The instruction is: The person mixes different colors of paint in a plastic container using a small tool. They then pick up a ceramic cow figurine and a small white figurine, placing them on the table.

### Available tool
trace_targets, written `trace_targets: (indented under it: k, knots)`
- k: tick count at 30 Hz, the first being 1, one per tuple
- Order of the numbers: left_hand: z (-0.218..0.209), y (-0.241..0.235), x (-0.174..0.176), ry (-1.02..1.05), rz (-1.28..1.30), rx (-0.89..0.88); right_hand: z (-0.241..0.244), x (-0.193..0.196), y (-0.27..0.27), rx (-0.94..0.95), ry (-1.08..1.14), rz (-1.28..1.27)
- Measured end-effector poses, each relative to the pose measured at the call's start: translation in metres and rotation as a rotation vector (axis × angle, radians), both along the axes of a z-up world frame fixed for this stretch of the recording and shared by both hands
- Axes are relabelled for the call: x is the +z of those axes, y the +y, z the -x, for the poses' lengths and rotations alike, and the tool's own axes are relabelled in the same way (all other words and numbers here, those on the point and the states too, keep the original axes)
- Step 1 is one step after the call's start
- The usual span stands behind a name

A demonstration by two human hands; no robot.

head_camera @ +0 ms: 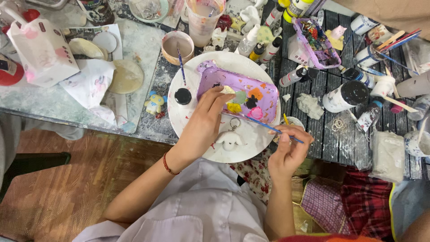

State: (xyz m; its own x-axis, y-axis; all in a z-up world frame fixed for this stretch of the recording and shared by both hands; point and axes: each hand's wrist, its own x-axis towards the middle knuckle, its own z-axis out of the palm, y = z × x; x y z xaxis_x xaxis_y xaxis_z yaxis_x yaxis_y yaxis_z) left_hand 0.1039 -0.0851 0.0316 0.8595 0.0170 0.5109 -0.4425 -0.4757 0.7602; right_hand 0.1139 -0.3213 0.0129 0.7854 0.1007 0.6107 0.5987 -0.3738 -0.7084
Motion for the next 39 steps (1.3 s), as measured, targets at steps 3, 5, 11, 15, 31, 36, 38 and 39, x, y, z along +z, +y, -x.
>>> trace_targets:
  k: [3, 5, 11, 15, 31, 36, 38, 39]
  knots:
    - [-0.0002, 0.0001, -0.0009, -0.004, -0.043, 0.002, 0.0034, 0.0024, 0.0015, -0.077, -0.025, 0.143]
    - [0.0003, 0.0006, -0.0007, -0.016, -0.035, 0.017, 0.0026, 0.0028, 0.0033, -0.079, 0.037, -0.040]
    - [0.0021, 0.0013, -0.0015, 0.003, -0.018, 0.027, 0.0042, 0.0015, 0.0026, -0.035, 0.046, 0.037]
    - [0.0022, 0.0005, -0.0013, 0.017, -0.021, 0.032, 0.0030, -0.0006, 0.0037, -0.032, 0.063, -0.057]
    - [0.0034, -0.0006, -0.0061, 0.010, -0.044, 0.047, 0.0025, -0.0044, 0.0004, -0.065, 0.060, -0.088]
    - [0.0025, -0.0007, -0.0043, 0.012, -0.057, 0.034, 0.0038, -0.0030, -0.0001, -0.043, -0.003, -0.012]
    - [0.0037, -0.0001, -0.0041, 0.013, -0.058, 0.034, 0.0046, -0.0032, 0.0020, -0.016, -0.042, 0.001]
    - [0.0041, -0.0001, -0.0043, 0.013, -0.058, 0.033, 0.0047, -0.0031, 0.0021, -0.030, -0.035, 0.003]
